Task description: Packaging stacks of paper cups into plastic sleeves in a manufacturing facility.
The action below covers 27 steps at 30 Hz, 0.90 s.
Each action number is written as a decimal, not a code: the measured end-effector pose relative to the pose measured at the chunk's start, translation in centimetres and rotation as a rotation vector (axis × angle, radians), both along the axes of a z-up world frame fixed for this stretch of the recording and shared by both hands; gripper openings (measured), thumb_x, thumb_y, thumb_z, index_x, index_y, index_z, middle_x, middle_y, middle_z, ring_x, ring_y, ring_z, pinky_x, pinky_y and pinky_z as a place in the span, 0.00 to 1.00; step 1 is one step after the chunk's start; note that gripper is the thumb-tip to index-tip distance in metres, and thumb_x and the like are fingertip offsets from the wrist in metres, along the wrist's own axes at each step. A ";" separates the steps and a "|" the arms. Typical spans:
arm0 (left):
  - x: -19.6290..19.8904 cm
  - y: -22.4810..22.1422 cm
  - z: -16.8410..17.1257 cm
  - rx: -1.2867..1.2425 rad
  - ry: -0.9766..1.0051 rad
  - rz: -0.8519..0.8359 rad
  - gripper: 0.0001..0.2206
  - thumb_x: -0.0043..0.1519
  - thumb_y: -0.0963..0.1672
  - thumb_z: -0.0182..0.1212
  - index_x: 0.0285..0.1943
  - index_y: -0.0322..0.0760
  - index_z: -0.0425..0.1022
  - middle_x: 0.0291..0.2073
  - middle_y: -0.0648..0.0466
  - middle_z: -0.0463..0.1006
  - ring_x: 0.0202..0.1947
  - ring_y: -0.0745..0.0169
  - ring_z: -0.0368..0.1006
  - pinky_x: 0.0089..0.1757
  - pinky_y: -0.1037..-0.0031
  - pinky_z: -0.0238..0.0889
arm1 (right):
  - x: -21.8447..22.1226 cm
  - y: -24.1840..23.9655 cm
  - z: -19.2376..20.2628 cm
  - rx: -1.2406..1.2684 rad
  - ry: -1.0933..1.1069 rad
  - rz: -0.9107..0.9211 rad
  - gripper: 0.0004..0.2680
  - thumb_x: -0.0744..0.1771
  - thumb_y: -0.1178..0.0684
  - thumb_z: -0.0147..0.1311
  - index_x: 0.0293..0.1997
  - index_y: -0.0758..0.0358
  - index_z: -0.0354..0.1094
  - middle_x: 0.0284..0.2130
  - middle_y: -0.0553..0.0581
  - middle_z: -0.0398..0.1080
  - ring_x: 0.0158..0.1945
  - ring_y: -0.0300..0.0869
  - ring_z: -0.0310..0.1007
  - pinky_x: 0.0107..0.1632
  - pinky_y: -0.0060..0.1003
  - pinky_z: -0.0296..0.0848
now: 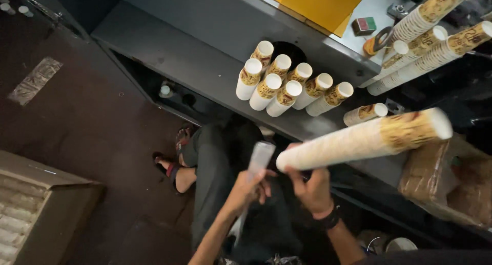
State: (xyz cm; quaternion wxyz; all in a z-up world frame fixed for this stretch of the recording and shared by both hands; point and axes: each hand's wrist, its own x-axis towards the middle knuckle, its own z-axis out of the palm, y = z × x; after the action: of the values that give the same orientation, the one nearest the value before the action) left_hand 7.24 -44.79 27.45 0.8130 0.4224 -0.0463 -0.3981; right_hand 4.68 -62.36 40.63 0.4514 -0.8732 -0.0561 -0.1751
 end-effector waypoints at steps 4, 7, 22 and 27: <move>1.5 -0.1 -5.4 0.173 0.051 0.247 0.20 0.66 0.53 0.56 0.49 0.32 0.79 0.18 0.57 0.73 0.15 0.72 0.66 0.20 0.79 0.57 | 3.5 -3.2 0.1 -0.210 -0.124 -0.185 0.17 0.67 0.54 0.62 0.59 0.71 0.64 0.50 0.64 0.75 0.55 0.52 0.75 0.61 0.46 0.70; 1.1 -0.1 -7.2 0.148 0.103 0.342 0.16 0.67 0.50 0.59 0.48 0.30 0.77 0.17 0.59 0.69 0.14 0.74 0.62 0.19 0.79 0.53 | 5.7 -4.1 1.6 -0.075 -0.104 -0.265 0.18 0.68 0.53 0.63 0.60 0.73 0.62 0.51 0.65 0.74 0.53 0.49 0.77 0.58 0.42 0.74; 1.2 -0.4 -7.4 0.256 0.141 0.344 0.13 0.64 0.49 0.62 0.46 0.33 0.77 0.18 0.59 0.70 0.14 0.75 0.61 0.19 0.81 0.51 | 8.7 -4.0 0.4 -0.094 -0.080 -0.274 0.17 0.68 0.54 0.66 0.54 0.77 0.62 0.48 0.67 0.74 0.51 0.47 0.79 0.54 0.38 0.79; 1.3 -0.2 -6.3 0.296 0.055 0.336 0.13 0.66 0.49 0.60 0.47 0.33 0.77 0.19 0.60 0.70 0.15 0.76 0.63 0.20 0.82 0.55 | 8.7 -3.6 1.4 -0.186 -0.205 -0.205 0.17 0.70 0.56 0.65 0.61 0.77 0.63 0.53 0.68 0.73 0.56 0.51 0.76 0.61 0.44 0.73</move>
State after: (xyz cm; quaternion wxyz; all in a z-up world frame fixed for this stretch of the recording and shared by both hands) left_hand 8.58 -44.96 21.13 0.7979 0.5280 0.1056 -0.2709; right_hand 13.37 -65.96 42.02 0.3401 -0.8899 -0.0284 -0.3025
